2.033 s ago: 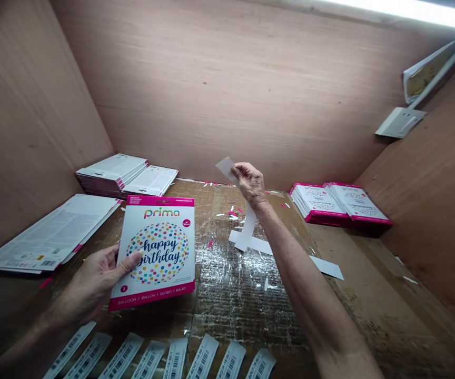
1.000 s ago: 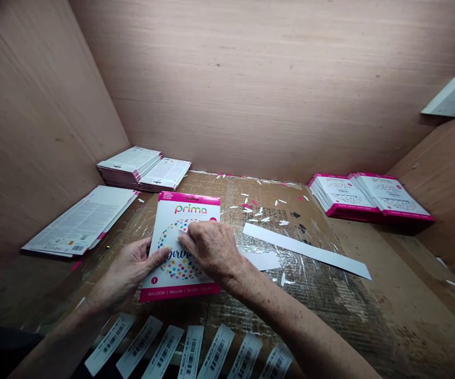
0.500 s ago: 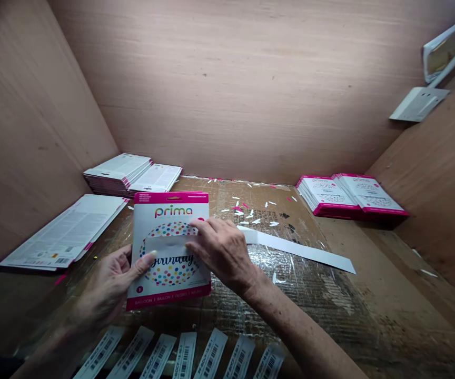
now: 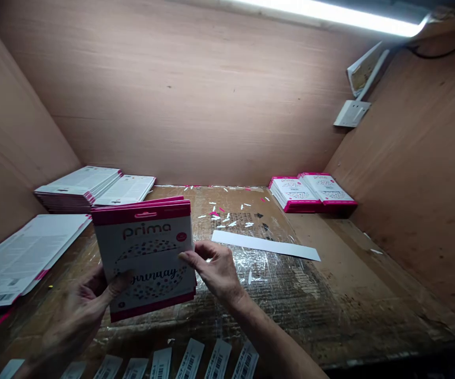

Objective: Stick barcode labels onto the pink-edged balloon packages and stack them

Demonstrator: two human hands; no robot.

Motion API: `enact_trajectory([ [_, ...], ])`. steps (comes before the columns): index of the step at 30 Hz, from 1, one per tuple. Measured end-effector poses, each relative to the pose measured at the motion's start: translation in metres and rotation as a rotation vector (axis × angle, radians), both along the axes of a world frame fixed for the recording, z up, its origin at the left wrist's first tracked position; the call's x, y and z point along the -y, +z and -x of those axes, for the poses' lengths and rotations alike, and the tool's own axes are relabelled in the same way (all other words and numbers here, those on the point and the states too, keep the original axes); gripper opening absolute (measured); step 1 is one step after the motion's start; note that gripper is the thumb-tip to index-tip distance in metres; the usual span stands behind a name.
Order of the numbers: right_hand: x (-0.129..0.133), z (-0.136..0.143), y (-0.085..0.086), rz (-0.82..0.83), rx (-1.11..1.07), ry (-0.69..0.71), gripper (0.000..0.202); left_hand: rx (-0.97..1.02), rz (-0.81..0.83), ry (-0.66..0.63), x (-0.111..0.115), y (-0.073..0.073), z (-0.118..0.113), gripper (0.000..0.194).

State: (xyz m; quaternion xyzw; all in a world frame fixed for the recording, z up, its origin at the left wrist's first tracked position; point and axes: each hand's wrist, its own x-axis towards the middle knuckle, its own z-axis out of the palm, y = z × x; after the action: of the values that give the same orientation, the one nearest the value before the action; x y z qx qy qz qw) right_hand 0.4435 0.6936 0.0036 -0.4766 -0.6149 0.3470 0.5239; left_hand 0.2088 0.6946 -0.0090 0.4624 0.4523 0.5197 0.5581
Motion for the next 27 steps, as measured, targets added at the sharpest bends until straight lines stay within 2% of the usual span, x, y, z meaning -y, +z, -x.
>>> enact_trajectory([
  [3,-0.003,0.002,-0.003,0.197,-0.249,0.165,0.025,-0.069,-0.008,-0.023,0.004,0.002,-0.005,0.043],
  [6,-0.003,0.003,-0.004,0.226,-0.328,0.255,0.024,-0.079,-0.014,-0.068,0.01,0.012,-0.019,0.041],
  [10,-0.001,-0.004,0.001,0.209,-0.414,0.281,0.02,-0.075,-0.046,-0.134,0.013,0.027,-0.03,0.036],
  [13,0.003,-0.013,0.006,0.146,-0.454,0.293,0.021,0.1,0.028,-0.287,0.015,0.028,-0.026,0.049],
  [15,0.006,-0.017,0.008,0.119,-0.483,0.319,0.023,0.306,0.183,-0.421,0.016,0.024,-0.023,0.064],
  [17,0.01,-0.018,0.007,0.141,-0.487,0.352,0.026,0.461,0.327,-0.472,0.018,0.02,-0.024,0.066],
  [19,0.012,-0.016,0.004,0.188,-0.482,0.357,0.027,0.507,0.341,-0.387,0.017,0.019,-0.028,0.05],
  [22,0.014,-0.012,-0.002,0.248,-0.484,0.311,0.028,0.495,0.232,-0.152,0.015,0.025,-0.035,0.03],
  [27,0.012,-0.008,-0.008,0.343,-0.515,0.233,0.031,0.296,0.166,0.079,0.017,0.029,-0.041,0.025],
])
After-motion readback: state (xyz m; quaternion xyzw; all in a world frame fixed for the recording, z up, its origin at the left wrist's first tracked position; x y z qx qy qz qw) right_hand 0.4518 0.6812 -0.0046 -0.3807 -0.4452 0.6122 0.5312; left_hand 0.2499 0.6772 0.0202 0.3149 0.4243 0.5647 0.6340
